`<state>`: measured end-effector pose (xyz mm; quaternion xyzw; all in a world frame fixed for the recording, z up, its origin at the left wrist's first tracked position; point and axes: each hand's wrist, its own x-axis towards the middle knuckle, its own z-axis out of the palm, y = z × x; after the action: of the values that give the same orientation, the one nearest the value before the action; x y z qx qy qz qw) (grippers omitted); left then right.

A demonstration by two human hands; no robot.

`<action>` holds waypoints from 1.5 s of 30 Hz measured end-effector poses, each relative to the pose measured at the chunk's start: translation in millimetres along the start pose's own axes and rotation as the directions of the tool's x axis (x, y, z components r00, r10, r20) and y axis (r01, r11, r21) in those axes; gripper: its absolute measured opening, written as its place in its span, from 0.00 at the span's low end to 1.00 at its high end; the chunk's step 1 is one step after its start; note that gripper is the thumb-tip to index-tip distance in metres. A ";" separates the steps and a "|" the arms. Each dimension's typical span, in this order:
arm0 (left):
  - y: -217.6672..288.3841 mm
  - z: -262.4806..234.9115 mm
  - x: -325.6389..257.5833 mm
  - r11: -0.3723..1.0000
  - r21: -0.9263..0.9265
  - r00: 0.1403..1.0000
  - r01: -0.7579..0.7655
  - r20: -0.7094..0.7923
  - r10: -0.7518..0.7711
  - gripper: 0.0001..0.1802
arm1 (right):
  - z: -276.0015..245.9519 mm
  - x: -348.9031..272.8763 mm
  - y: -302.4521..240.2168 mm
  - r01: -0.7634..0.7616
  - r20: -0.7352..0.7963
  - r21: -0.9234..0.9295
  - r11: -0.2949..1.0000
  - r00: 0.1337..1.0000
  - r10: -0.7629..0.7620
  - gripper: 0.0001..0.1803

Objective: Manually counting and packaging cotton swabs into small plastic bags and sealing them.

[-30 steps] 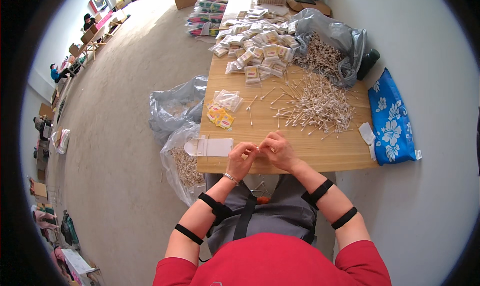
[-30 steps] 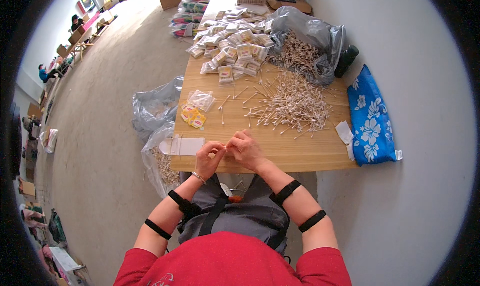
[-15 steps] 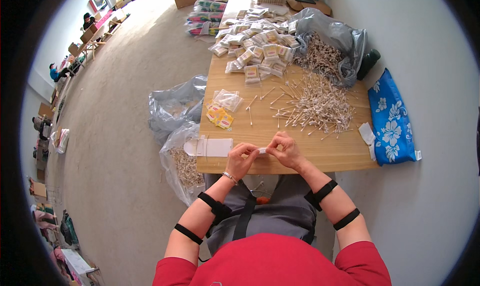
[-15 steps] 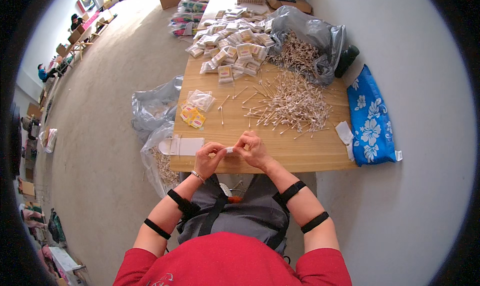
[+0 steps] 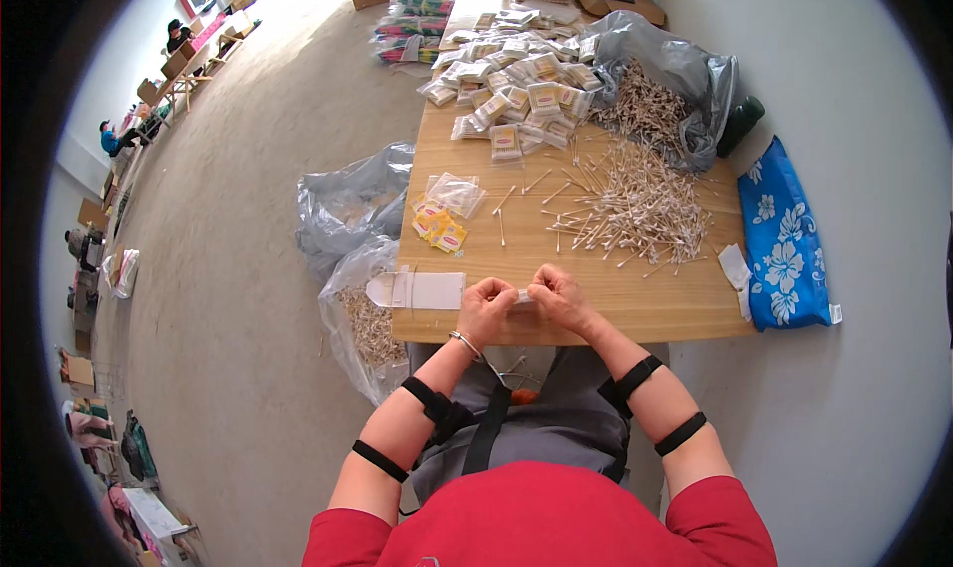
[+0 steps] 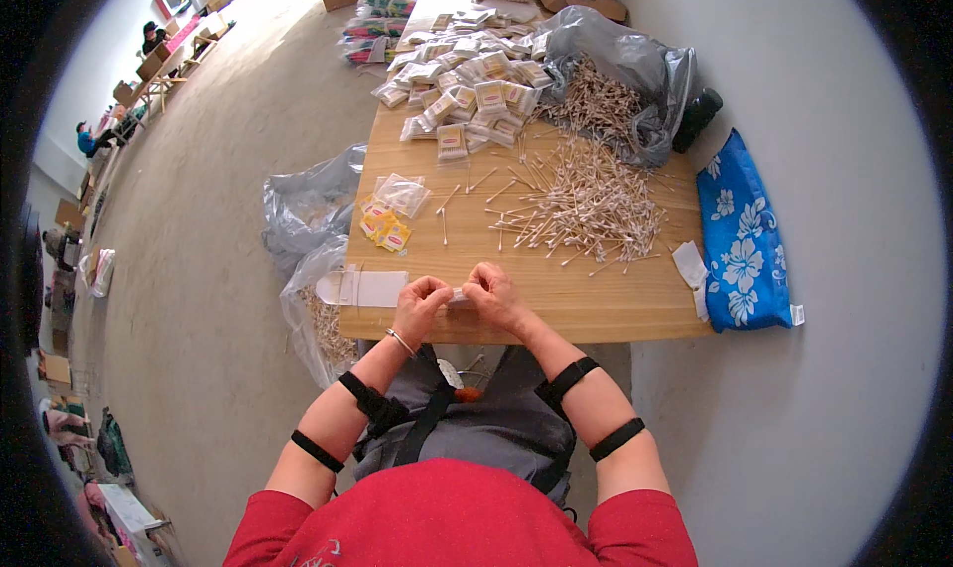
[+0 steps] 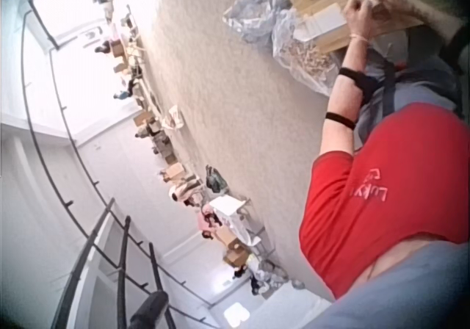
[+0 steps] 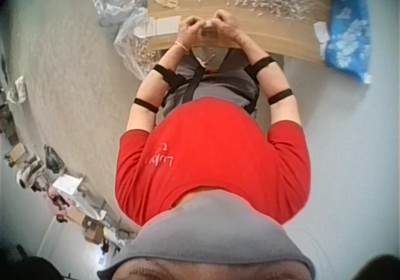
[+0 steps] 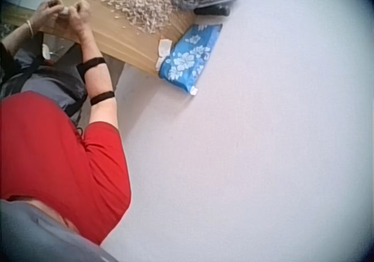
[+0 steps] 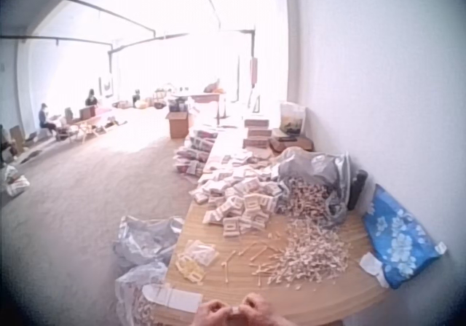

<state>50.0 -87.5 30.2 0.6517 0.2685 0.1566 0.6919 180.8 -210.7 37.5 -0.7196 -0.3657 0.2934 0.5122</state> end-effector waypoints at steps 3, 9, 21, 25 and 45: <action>3.2 2.1 1.6 0.995 -0.093 0.999 0.029 0.041 -0.025 0.03 | -4.6 0.6 6.6 -0.048 0.038 0.199 0.979 0.998 0.041 0.08; 11.1 1.7 -9.0 0.886 0.283 0.921 -0.366 -0.024 0.388 0.05 | -16.7 -9.1 -8.0 0.368 -0.010 -0.201 0.908 0.926 -0.377 0.09; 20.6 0.6 -15.6 0.420 0.619 0.643 -0.664 0.185 0.743 0.07 | -14.6 -21.9 -30.3 0.520 0.027 -0.499 0.693 0.808 -0.588 0.12; 22.9 3.1 -15.7 0.411 0.603 0.637 -0.684 0.219 0.739 0.07 | -15.8 -20.6 -20.1 0.502 0.053 -0.441 0.744 0.842 -0.537 0.12; 17.6 3.9 -22.5 0.393 0.658 0.630 -0.643 0.163 0.759 0.10 | -13.1 -21.3 -22.8 0.565 0.097 -0.633 0.529 0.736 -0.670 0.11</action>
<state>36.5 -101.7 51.4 0.8868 0.0603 0.3804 0.2554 174.2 -230.5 64.2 -0.6898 -0.6303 -0.1045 0.3406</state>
